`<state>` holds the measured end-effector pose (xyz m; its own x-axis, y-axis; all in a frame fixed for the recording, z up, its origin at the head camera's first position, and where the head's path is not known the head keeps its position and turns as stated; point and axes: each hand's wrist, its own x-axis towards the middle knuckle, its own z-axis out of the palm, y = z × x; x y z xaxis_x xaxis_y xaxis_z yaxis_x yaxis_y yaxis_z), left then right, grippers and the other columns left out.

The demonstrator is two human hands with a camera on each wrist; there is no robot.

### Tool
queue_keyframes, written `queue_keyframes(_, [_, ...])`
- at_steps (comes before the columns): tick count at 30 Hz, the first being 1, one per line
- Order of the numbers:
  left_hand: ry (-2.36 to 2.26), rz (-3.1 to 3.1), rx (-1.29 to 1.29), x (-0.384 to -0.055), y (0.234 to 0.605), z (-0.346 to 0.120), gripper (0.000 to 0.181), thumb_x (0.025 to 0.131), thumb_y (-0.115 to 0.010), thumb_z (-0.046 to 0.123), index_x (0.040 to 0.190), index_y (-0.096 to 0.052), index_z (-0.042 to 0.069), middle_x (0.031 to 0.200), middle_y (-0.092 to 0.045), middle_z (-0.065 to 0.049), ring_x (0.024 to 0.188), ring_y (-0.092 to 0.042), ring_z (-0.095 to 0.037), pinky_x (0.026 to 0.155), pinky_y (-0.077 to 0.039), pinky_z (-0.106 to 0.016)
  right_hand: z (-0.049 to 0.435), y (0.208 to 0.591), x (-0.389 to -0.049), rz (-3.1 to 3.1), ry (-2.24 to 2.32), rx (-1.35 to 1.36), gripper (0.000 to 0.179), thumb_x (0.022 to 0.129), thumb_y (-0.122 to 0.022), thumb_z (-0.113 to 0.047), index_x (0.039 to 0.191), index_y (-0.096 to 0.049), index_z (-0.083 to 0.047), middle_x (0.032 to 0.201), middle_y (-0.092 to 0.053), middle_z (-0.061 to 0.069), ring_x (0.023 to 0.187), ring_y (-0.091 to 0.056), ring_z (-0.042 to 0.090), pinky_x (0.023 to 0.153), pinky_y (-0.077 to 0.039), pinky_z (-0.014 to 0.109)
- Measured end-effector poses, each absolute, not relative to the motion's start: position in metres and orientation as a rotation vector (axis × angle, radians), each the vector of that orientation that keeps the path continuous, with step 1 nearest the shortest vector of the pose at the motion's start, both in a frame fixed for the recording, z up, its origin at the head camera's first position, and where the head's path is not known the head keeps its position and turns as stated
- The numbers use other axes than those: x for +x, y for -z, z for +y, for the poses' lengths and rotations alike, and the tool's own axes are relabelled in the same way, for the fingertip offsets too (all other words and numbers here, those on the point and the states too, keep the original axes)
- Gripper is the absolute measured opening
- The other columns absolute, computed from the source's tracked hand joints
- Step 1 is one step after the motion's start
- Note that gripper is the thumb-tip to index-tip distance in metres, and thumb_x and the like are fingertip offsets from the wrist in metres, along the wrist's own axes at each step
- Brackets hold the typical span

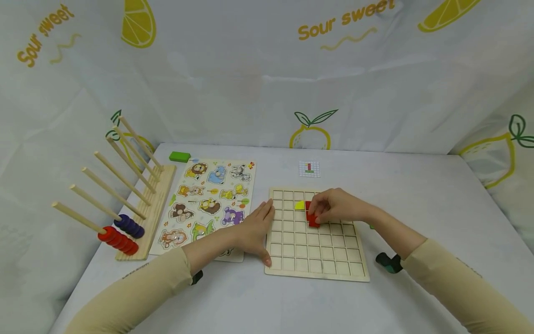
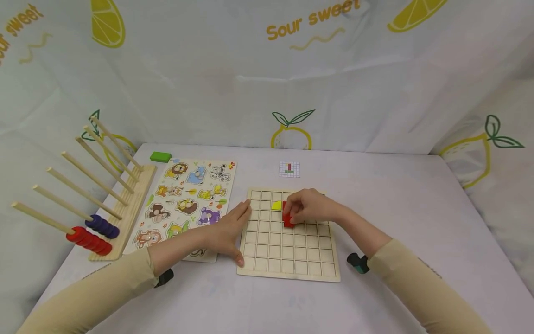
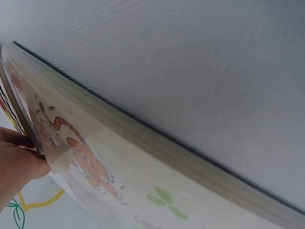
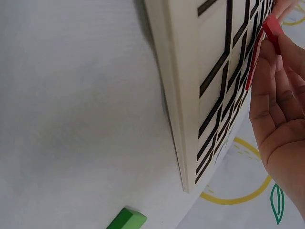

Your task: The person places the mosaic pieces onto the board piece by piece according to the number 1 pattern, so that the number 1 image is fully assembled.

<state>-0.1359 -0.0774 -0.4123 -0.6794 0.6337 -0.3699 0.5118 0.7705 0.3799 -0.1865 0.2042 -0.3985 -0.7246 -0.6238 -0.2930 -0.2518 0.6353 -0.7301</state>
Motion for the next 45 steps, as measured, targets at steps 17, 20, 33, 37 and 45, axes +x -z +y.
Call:
queue_keyframes(17, [-0.350, 2.475, 0.857, -0.1354, 0.4171, -0.0791, 0.139, 0.064, -0.088, 0.052, 0.157, -0.002, -0.004, 0.167, 0.014, -0.019, 0.156, 0.008, -0.035, 0.130, -0.009, -0.044, 0.1966, 0.3991, -0.1781, 2.361, 0.854, -0.746, 0.008, 0.083, -0.074, -0.008, 0.089, -0.073, -0.014, 0.078, -0.072, -0.004, 0.072, -0.063, 0.009, 0.065, -0.054, 0.021])
queue_keyframes(20, [-0.348, 2.477, 0.859, -0.1360, 0.4171, -0.0795, 0.139, 0.064, -0.088, 0.053, 0.157, -0.001, -0.003, 0.166, 0.015, -0.018, 0.156, 0.008, -0.034, 0.130, -0.008, -0.044, 0.1965, 0.3994, -0.1780, 2.375, 0.852, -0.766, 0.008, 0.083, -0.074, -0.008, 0.088, -0.073, -0.013, 0.078, -0.072, -0.004, 0.071, -0.063, 0.008, 0.064, -0.054, 0.021])
queue_keyframes(33, [-0.345, 2.475, 0.854, -0.1380, 0.4152, -0.0788, 0.140, 0.064, -0.088, 0.052, 0.157, -0.001, -0.004, 0.166, 0.015, -0.019, 0.156, 0.009, -0.035, 0.130, -0.006, -0.043, 0.1990, 0.4001, -0.1796, 2.408, 0.857, -0.800, 0.009, 0.081, -0.077, -0.009, 0.089, -0.077, -0.014, 0.079, -0.075, -0.003, 0.071, -0.064, 0.006, 0.064, -0.054, 0.020])
queue_keyframes(37, [-0.336, 2.479, 0.863, -0.1383, 0.4154, -0.0784, 0.140, 0.063, -0.088, 0.053, 0.156, -0.001, -0.005, 0.166, 0.014, -0.020, 0.156, 0.009, -0.035, 0.130, -0.005, -0.042, 0.1992, 0.4007, -0.1799, 2.437, 0.833, -0.809, 0.008, 0.081, -0.078, -0.010, 0.087, -0.078, -0.015, 0.077, -0.073, -0.005, 0.069, -0.062, 0.005, 0.063, -0.052, 0.019])
queue_keyframes(45, [-0.352, 2.468, 0.852, -0.1370, 0.4146, -0.0778, 0.141, 0.062, -0.088, 0.052, 0.156, 0.000, -0.005, 0.166, 0.015, -0.020, 0.156, 0.009, -0.034, 0.130, -0.004, -0.041, 0.1984, 0.4048, -0.1787, 2.465, 0.830, -0.796, 0.008, 0.079, -0.080, -0.011, 0.081, -0.076, -0.017, 0.073, -0.071, -0.006, 0.066, -0.059, 0.005, 0.060, -0.051, 0.019])
